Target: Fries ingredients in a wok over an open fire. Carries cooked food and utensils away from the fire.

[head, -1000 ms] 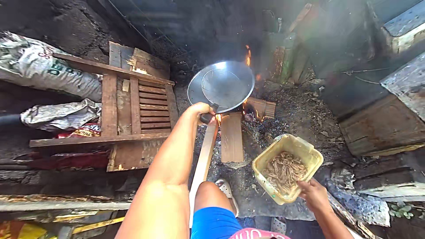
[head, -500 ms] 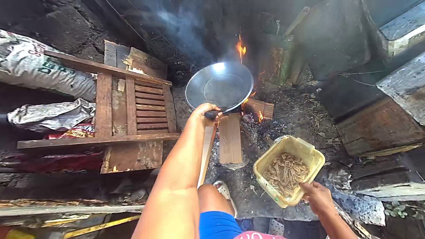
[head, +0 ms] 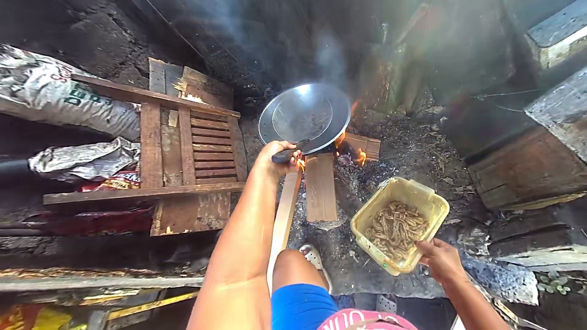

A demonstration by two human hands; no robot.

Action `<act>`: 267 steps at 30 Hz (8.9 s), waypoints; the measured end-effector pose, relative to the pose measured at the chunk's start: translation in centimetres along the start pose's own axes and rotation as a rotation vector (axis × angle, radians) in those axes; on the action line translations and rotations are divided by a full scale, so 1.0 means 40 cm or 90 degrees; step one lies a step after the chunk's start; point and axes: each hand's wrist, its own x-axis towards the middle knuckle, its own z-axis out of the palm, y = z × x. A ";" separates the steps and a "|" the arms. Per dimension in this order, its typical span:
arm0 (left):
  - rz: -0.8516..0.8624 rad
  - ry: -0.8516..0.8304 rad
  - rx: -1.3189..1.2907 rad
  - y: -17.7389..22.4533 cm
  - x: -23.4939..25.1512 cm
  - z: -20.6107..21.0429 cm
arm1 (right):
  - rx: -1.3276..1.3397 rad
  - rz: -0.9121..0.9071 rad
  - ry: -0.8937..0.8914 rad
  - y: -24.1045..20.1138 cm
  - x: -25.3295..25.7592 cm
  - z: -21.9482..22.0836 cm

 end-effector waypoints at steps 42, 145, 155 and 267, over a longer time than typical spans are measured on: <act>0.428 0.147 0.592 -0.524 -0.467 -0.208 | -0.037 -0.038 -0.006 -0.106 0.088 0.256; 0.178 0.354 0.720 -0.057 0.240 -0.137 | -0.055 -0.019 -0.018 -0.030 0.075 0.169; 0.020 0.075 0.539 -0.043 0.024 -0.241 | -0.044 0.001 -0.032 -0.007 0.075 0.174; -0.485 0.861 -0.458 -2.283 -2.104 -0.912 | -0.696 -0.047 -0.786 1.469 -1.514 0.492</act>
